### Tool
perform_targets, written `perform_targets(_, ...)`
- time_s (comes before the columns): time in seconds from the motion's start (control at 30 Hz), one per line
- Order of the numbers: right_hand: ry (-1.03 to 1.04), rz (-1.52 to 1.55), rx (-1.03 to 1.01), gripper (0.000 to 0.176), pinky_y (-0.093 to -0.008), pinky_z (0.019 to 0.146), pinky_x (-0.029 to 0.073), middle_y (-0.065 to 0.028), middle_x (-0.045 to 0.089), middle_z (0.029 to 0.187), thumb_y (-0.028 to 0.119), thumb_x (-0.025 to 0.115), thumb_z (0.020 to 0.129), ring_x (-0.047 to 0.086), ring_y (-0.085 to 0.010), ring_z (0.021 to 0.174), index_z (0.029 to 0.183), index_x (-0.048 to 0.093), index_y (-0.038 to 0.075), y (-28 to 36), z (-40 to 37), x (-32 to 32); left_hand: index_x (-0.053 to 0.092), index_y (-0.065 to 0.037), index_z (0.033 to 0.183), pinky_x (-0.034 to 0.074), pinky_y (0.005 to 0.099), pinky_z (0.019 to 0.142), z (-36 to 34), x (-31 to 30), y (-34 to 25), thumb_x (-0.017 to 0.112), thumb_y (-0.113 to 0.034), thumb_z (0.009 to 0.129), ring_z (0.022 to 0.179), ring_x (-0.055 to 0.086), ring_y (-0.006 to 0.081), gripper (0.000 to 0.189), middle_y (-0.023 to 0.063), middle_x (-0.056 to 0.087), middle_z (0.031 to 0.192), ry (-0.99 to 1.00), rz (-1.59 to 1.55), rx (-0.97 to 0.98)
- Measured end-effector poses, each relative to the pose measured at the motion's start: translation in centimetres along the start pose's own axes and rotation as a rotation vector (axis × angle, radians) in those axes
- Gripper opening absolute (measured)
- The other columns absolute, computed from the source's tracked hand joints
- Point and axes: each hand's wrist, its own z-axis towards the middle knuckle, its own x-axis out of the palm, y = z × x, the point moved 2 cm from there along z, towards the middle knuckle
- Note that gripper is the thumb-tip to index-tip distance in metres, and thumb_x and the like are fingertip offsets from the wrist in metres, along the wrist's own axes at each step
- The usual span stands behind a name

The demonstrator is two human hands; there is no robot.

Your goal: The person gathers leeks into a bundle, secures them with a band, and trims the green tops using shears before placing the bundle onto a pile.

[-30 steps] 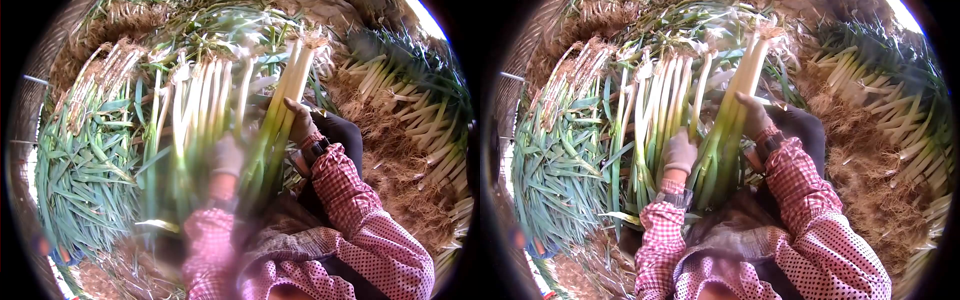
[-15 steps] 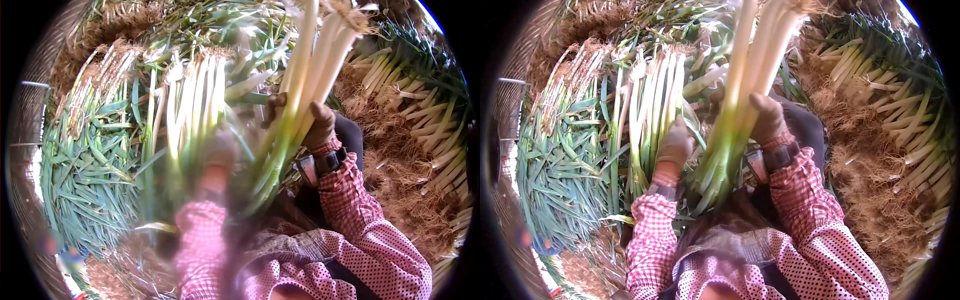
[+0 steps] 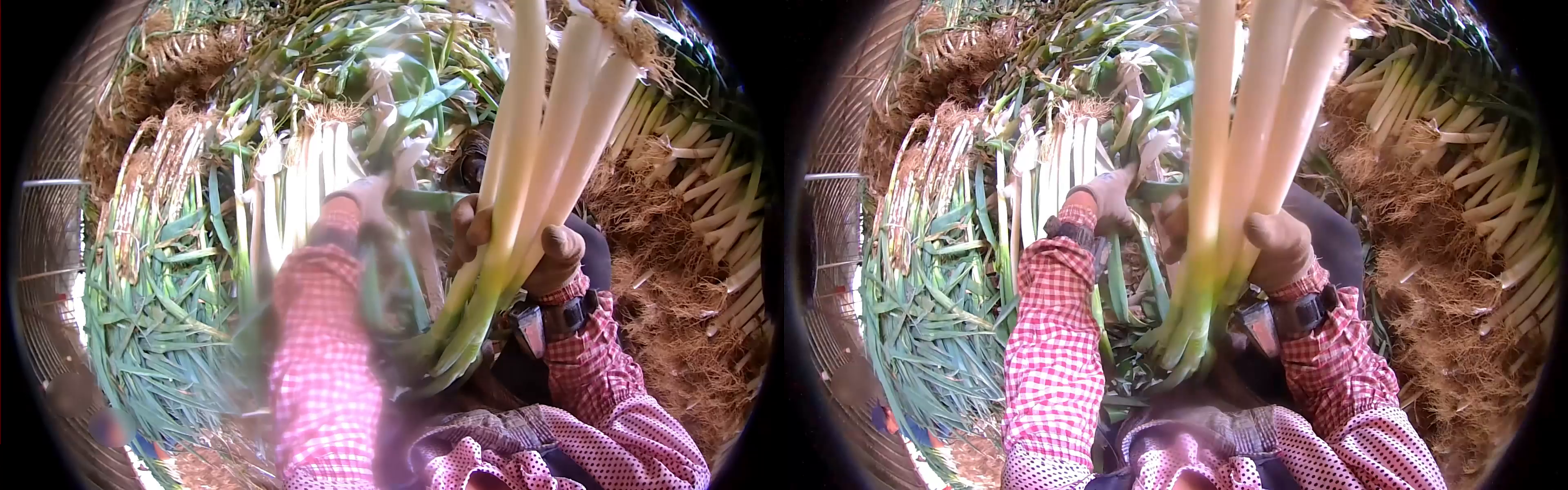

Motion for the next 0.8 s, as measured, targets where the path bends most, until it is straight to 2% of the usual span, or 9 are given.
perform_targets(0.1,-0.128,-0.044,0.091,0.078,-0.0448,0.084,0.059,-0.0195,0.060,0.111,0.055,0.074,0.079,0.066,-0.0329,0.098,0.121,0.062,-0.010,0.6,0.4,0.2,0.063,-0.002,0.122,0.055,0.0463,0.088,-1.1,-0.1,-0.9,0.079,-0.025,0.074,0.104,0.067,0.0412,0.056,0.0265,0.069,0.110,0.098,0.071,0.006)
perform_targets(0.13,-0.205,-0.018,0.126,0.077,-0.0433,0.088,0.057,-0.0205,0.061,0.116,0.051,0.077,0.078,0.065,-0.0310,0.102,0.121,0.061,-0.011,1.0,0.0,0.5,0.068,-0.002,0.109,0.055,0.0467,0.084,-3.3,0.0,-1.9,0.076,-0.027,0.078,0.099,0.069,0.0395,0.041,0.0242,0.071,0.104,-0.103,-0.003,0.100)
perform_targets(0.23,-0.211,-0.049,0.125,0.075,-0.0435,0.091,0.057,-0.0209,0.064,0.115,0.047,0.078,0.077,0.065,-0.0310,0.106,0.122,0.061,-0.010,0.4,-0.4,-1.3,0.067,-0.004,0.113,0.056,0.0412,0.078,-7.9,2.1,-3.3,0.079,-0.015,0.078,0.089,0.071,0.0353,0.039,0.0184,0.072,0.096,-0.249,-0.477,-0.150)
perform_targets(0.37,-0.282,-0.029,0.131,0.074,-0.0413,0.092,0.055,-0.0184,0.065,0.113,0.046,0.080,0.076,0.064,-0.0294,0.101,0.122,0.061,-0.008,0.8,-0.8,-1.4,0.067,-0.004,0.115,0.056,0.0353,0.074,-9.4,2.1,-2.6,0.081,-0.010,0.076,0.084,0.072,0.0299,0.042,0.0149,0.072,0.093,-0.503,-0.400,0.245)
perform_targets(0.43,-0.263,-0.121,0.122,0.075,-0.0457,0.091,0.055,-0.0162,0.057,0.114,0.054,0.075,0.077,0.063,-0.0313,0.097,0.117,0.064,-0.009,0.9,-1.0,-1.7,0.066,-0.002,0.116,0.056,0.0335,0.072,-7.4,-4.0,-4.1,0.080,-0.010,0.077,0.085,0.073,0.0289,0.043,0.0152,0.073,0.095,-0.284,-0.440,0.161)
perform_targets(0.5,-0.243,-0.115,0.072,0.075,-0.0459,0.088,0.057,-0.0159,0.055,0.113,0.057,0.073,0.079,0.064,-0.0308,0.093,0.113,0.065,-0.009,0.5,-0.9,-1.8,0.066,0.001,0.110,0.057,0.0357,0.064,-0.6,-11.1,-1.2,0.071,-0.013,0.085,0.075,0.069,0.0201,0.029,0.0117,0.071,0.084,-0.257,-0.140,-0.001)
perform_targets(0.57,-0.197,-0.132,0.048,0.074,-0.0454,0.085,0.059,-0.0167,0.056,0.113,0.058,0.071,0.080,0.066,-0.0306,0.091,0.112,0.066,-0.009,0.2,-0.3,-1.6,0.065,0.001,0.112,0.057,0.0374,0.068,3.7,-17.4,0.2,0.071,-0.014,0.085,0.076,0.070,0.0218,0.032,0.0125,0.071,0.083,-0.219,-0.024,-0.057)
perform_targets(0.7,-0.205,-0.140,0.075,0.075,-0.0434,0.082,0.061,-0.0194,0.064,0.107,0.055,0.074,0.080,0.069,-0.0312,0.093,0.117,0.063,-0.010,0.0,0.9,-2.0,0.062,0.001,0.116,0.058,0.0407,0.075,3.9,-25.5,-1.0,0.071,-0.015,0.085,0.078,0.072,0.0253,0.037,0.0140,0.072,0.083,-0.056,-0.692,0.046)
perform_targets(0.8,-0.281,-0.120,0.173,0.079,-0.0412,0.087,0.060,-0.0194,0.069,0.112,0.052,0.076,0.082,0.070,-0.0296,0.098,0.131,0.056,-0.007,-0.4,1.5,-1.1,0.060,0.000,0.119,0.059,0.0431,0.080,0.9,-24.7,-0.6,0.071,-0.017,0.084,0.079,0.073,0.0280,0.040,0.0152,0.073,0.083,0.139,-1.187,-0.045)
